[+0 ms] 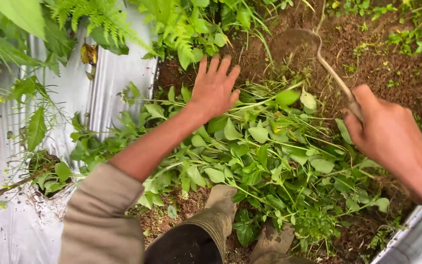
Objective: Clearing weeds from a garden bed using a hand sickle and manual pulling.
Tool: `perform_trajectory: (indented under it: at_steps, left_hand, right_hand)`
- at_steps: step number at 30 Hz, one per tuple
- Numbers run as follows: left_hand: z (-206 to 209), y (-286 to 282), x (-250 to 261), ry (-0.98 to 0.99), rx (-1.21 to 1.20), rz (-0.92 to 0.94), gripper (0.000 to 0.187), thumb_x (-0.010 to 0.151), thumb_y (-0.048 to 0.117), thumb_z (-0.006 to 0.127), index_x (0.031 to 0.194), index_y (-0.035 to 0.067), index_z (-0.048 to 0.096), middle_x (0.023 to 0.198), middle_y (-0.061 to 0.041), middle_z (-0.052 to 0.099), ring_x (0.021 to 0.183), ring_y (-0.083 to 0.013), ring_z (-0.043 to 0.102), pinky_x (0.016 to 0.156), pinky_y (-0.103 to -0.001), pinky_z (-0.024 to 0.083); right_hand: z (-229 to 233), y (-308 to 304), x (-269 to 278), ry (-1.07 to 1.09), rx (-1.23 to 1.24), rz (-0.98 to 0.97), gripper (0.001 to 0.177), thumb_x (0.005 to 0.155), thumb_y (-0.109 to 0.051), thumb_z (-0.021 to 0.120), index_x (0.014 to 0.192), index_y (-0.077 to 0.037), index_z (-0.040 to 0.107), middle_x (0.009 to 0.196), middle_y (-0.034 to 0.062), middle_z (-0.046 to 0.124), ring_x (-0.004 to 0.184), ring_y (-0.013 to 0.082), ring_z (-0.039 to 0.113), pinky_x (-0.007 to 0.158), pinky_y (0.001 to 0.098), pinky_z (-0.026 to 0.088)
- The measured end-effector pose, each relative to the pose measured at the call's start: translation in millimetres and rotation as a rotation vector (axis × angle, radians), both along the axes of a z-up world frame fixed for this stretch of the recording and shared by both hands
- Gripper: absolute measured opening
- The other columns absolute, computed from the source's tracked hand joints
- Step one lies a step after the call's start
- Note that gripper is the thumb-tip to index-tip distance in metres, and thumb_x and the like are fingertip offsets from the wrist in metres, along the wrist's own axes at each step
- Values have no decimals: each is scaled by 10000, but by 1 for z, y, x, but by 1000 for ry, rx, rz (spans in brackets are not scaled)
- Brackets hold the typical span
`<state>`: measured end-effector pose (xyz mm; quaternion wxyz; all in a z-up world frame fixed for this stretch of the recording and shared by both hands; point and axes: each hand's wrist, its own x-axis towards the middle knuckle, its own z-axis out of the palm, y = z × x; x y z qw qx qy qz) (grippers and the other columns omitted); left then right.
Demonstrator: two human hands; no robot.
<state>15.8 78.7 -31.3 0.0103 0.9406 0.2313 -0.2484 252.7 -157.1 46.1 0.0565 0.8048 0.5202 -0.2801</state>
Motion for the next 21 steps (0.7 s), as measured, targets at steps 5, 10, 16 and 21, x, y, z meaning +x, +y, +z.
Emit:
perform_trajectory:
  at_steps: [5,10,16,21]
  left_hand:
    - [-37,56,-6,98,333,-185,779,962,522,487,1599,178,199,1675,-164,166,1540,-377,117,1233,-599,92]
    - [-73,96,-10,247,755,-358,728,964,231,496,1645,129,258,1697,-171,189,1524,-492,75,1198,-699,38]
    - [-37,112,-22,770,913,-713,731,815,203,917,1441,232,540,1700,-215,184,1504,-525,155,1006,-821,284]
    - [-35,111,-40,295,370,95,856,934,29,525,1644,187,75,1695,-147,66,1490,-346,229,1245,-488,201]
  right_hand:
    - [-3,89,-3,190,176,64,85,1084,36,505,1012,-8,513,637,74,576,406,156,535,262,245,462]
    - [-4,185,-7,327,276,42,45,1057,104,532,1077,68,512,799,206,626,440,258,580,278,346,557]
    - [-14,228,9,443,341,-239,219,1102,2,568,1309,59,524,1062,251,621,636,289,623,473,431,565]
    - [-86,247,56,578,517,-628,435,1121,-113,561,1516,-132,379,942,-10,594,618,37,541,442,184,504]
